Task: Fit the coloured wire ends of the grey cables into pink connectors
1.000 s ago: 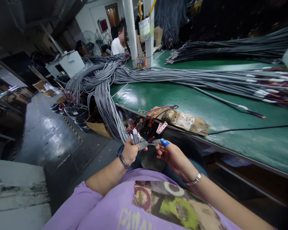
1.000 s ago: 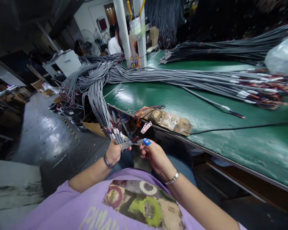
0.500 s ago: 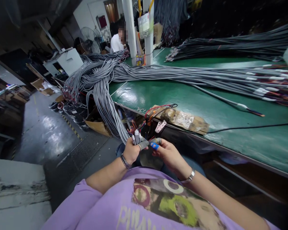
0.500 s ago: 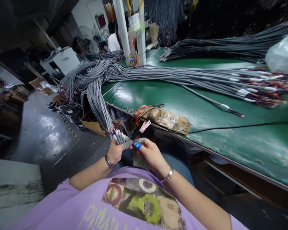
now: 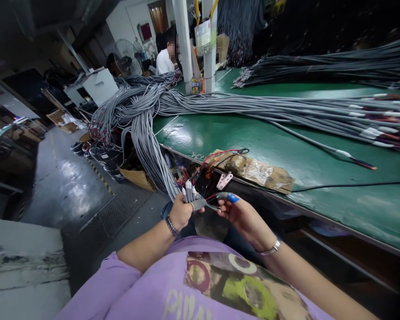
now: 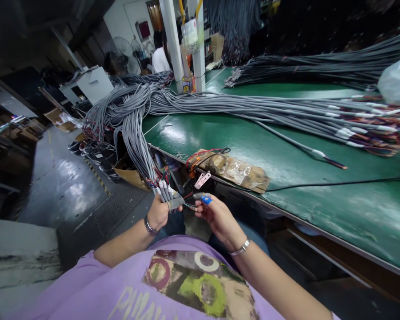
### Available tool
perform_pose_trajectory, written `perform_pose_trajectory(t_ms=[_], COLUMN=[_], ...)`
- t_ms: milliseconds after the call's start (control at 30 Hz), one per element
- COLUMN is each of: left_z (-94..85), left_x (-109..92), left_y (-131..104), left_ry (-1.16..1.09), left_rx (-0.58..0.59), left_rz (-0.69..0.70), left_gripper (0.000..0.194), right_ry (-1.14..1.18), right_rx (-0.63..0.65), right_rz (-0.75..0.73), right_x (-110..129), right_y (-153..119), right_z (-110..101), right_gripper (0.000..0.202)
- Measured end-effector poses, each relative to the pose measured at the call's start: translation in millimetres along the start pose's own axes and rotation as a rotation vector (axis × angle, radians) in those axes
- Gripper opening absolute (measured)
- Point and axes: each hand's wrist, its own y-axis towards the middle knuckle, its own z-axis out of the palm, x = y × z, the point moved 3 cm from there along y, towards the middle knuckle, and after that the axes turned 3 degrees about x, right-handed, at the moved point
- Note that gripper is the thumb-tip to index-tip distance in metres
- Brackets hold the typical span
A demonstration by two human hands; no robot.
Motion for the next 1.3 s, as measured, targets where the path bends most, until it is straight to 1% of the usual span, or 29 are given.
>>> perform_pose_trajectory(t_ms=[100, 167, 233, 333, 467, 567, 700, 833, 967, 1033, 1167, 1233, 1300], left_z=[-0.5, -0.8, -1.1, -1.4, 3.4, 9.3, 15.6, 17.9, 17.4, 16.7, 14.1, 12.5, 11.7], left_x=[-2, -2, -2, -2, -2, -4, -5, -2, 3, 3, 0, -2, -3], left_y=[3, 7, 12, 22, 32, 38, 42, 44, 45, 45, 39, 33, 24], left_ry=[0.007, 0.029, 0.042, 0.018, 0.003, -0.014, -0.022, 0.018, 0.037, 0.026, 0.01, 0.01, 0.005], left_rx=[0.08, 0.167, 0.253, 0.315, 0.37, 0.39, 0.417, 0.458, 0.461, 0.459, 0.455, 0.42, 0.355], left_rz=[-0.053, -0.096, -0.131, -0.177, -0.242, -0.271, -0.3, -0.298, -0.311, -0.309, -0.28, -0.265, -0.229], left_gripper=[0.033, 0.032, 0.032, 0.032, 0.033, 0.035, 0.033, 0.03, 0.028, 0.029, 0.032, 0.034, 0.036], right_ry=[0.025, 0.028, 0.032, 0.054, 0.069, 0.111, 0.153, 0.169, 0.141, 0.129, 0.134, 0.15, 0.16], right_rx=[-0.079, -0.091, -0.05, 0.012, -0.021, -0.02, -0.039, -0.08, -0.1, -0.086, -0.045, -0.008, 0.036], right_rz=[-0.007, -0.001, 0.012, -0.002, -0.086, -0.096, -0.086, -0.121, -0.161, -0.151, -0.086, -0.045, -0.003], right_x=[6, 12, 19, 27, 32, 30, 28, 28, 29, 27, 23, 23, 23], right_y=[11, 18, 25, 35, 42, 42, 41, 43, 43, 42, 38, 35, 33], right_z=[-14, -16, -12, 0, 11, 13, 11, 10, 13, 13, 10, 10, 11], right_gripper=[0.032, 0.036, 0.042, 0.044, 0.036, 0.037, 0.037, 0.033, 0.031, 0.034, 0.041, 0.046, 0.047])
